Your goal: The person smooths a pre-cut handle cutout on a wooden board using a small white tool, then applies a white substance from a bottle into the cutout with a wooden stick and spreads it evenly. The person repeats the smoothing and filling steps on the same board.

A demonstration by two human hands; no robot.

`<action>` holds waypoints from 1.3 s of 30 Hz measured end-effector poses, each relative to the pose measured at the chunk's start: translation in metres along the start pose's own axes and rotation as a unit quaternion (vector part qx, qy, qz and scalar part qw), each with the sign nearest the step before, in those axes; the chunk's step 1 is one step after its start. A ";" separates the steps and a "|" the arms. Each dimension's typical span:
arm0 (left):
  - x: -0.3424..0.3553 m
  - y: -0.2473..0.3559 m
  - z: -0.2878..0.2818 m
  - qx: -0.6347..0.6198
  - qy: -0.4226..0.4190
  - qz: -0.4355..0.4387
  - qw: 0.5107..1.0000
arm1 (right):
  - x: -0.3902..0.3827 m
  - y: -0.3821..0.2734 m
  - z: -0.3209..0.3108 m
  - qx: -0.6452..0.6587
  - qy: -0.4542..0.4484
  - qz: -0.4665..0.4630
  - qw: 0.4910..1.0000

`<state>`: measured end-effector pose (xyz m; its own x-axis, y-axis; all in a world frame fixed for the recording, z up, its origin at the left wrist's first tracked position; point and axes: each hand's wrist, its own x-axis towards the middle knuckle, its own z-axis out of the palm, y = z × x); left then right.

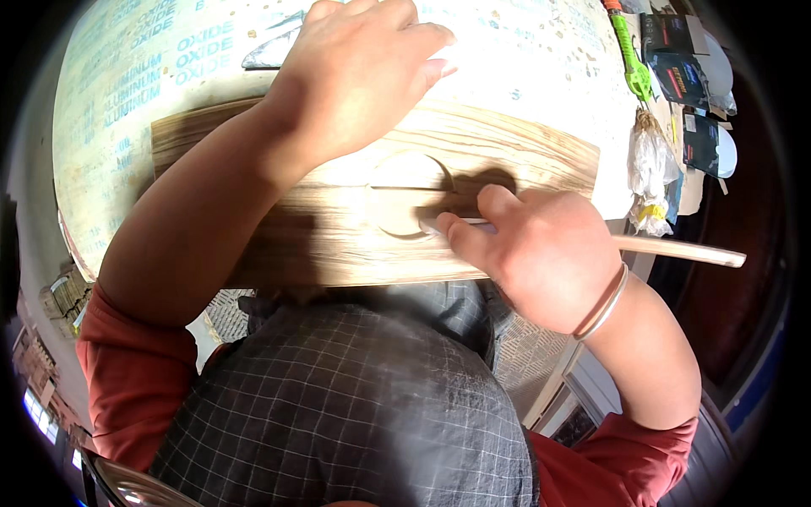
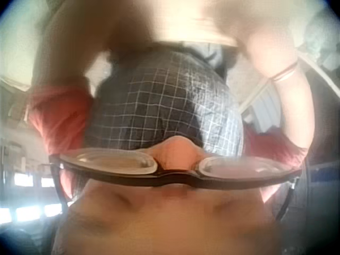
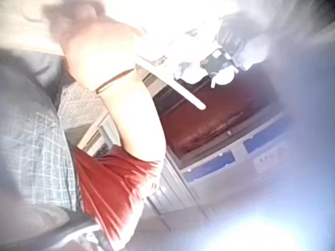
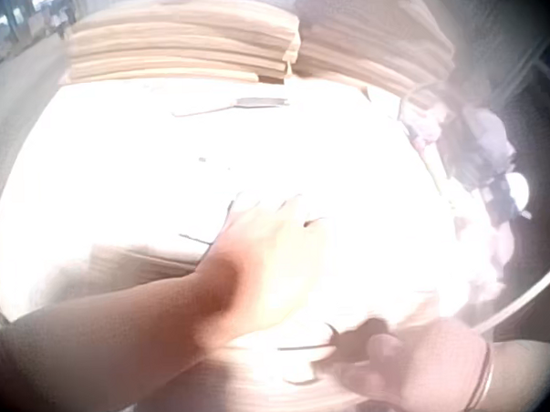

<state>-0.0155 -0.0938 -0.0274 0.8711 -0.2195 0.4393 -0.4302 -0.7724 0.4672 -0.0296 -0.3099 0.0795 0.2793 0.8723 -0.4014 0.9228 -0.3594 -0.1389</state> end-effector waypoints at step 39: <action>0.006 0.005 -0.009 0.022 -0.109 -0.005 0.994 | 0.007 -0.025 0.035 0.628 -0.037 0.212 0.748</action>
<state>-0.0143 -0.0938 -0.0155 0.9076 -0.3328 0.2561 -0.4157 -0.7987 0.4351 -0.0602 -0.3060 0.0481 0.4173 0.5879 -0.6930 -0.2346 -0.6670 -0.7071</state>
